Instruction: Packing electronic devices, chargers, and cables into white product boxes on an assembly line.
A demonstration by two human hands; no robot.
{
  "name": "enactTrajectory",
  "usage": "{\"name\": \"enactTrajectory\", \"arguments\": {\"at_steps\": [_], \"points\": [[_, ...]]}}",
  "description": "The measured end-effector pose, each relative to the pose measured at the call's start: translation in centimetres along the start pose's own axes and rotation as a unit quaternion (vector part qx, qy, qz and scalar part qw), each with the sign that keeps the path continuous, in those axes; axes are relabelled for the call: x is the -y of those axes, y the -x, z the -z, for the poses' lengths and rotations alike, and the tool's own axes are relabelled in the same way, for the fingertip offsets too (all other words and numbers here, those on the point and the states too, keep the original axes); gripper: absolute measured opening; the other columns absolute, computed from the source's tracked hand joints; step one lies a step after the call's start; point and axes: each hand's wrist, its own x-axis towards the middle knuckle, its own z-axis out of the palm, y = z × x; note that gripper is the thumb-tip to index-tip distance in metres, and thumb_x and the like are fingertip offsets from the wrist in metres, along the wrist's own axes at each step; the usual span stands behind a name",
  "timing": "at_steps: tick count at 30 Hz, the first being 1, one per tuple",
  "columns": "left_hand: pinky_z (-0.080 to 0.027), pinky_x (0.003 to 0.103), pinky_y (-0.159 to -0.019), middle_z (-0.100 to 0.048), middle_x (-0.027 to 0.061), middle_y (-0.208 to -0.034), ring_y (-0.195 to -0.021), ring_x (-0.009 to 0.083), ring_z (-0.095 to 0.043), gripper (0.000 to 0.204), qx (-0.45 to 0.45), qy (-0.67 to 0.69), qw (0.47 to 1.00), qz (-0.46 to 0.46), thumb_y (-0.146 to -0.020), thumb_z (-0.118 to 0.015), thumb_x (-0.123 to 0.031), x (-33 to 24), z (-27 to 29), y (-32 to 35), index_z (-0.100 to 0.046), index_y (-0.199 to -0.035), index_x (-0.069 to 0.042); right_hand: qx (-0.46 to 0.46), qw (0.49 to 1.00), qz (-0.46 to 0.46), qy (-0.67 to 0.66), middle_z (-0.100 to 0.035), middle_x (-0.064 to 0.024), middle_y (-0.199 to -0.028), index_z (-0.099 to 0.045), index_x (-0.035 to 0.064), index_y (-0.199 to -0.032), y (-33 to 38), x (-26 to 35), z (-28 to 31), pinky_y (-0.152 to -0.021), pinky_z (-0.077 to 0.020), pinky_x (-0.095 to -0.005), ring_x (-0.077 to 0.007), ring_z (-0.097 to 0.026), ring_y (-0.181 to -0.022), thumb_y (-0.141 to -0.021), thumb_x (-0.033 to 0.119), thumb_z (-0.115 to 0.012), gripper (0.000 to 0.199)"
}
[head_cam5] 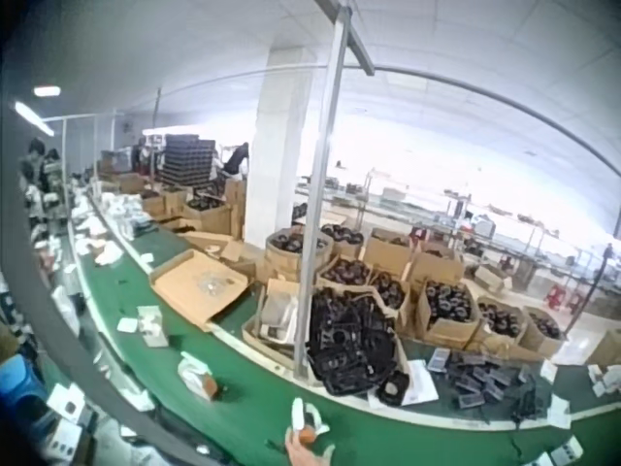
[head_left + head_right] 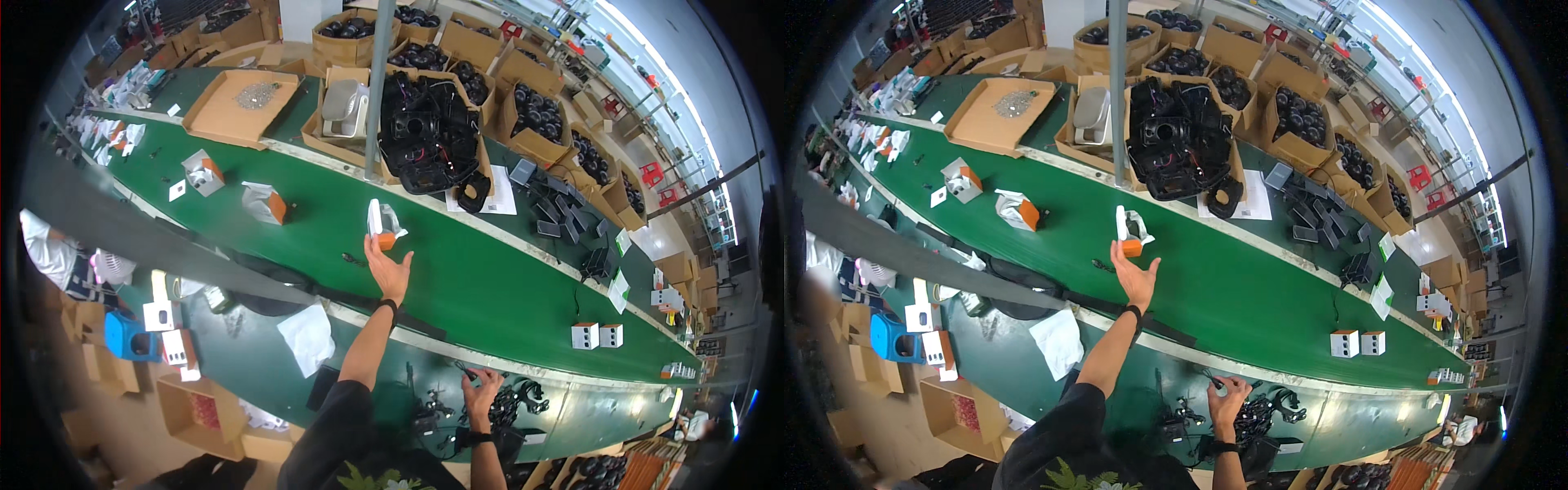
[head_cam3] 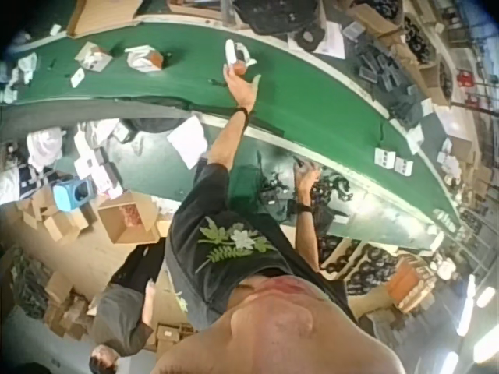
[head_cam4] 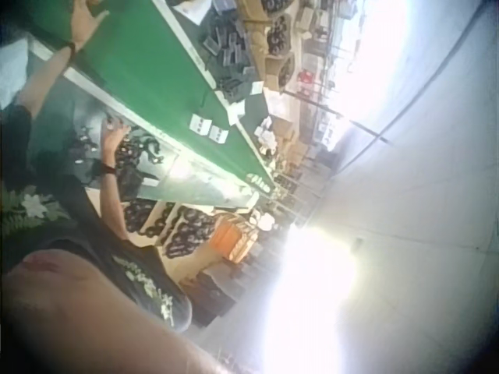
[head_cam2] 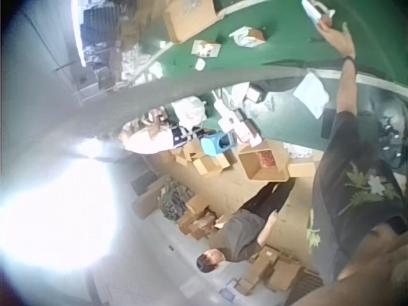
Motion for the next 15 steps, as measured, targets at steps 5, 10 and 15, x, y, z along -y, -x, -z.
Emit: {"name": "enactTrajectory", "arguments": {"at_steps": [5,10,15], "points": [[-0.046,0.051,-0.117,-0.043,0.0266,-0.162,-0.140,0.0476,-0.053,0.115,-0.099,0.013,0.994,-0.043,-0.072,-0.100,-0.016,1.2,-1.3,-2.8,-0.032,-0.163,0.001,0.041,0.998,0.028,-0.027,-0.070,-0.0127,-0.101,-0.084,0.0115,-0.105,-2.1,0.8,0.9,-0.096,-0.0508,-0.0472,-0.0363,-0.059,-0.108,-0.077,0.005,-0.088,0.029],[-0.048,0.050,-0.113,-0.060,0.0259,-0.147,-0.135,0.0446,-0.057,0.119,-0.026,0.060,0.997,0.038,-0.070,-0.096,-0.001,1.8,0.1,-5.0,-0.029,-0.168,-0.008,0.059,0.993,-0.048,-0.092,-0.073,-0.0154,-0.096,-0.083,0.0089,-0.114,-0.9,1.3,2.6,-0.081,-0.0570,-0.0410,-0.0306,-0.069,-0.086,-0.084,0.005,-0.088,0.031],[-0.059,0.048,-0.091,-0.075,0.0188,-0.106,-0.100,0.0415,-0.073,0.116,0.089,0.078,0.992,0.046,-0.069,-0.092,0.001,1.7,5.4,-2.5,-0.032,-0.167,-0.016,0.065,0.980,-0.039,-0.186,-0.075,-0.0174,-0.104,-0.080,0.0022,-0.117,0.6,3.2,3.9,-0.080,-0.0624,-0.0355,-0.0268,-0.075,-0.093,-0.092,0.006,-0.084,0.026]]}}
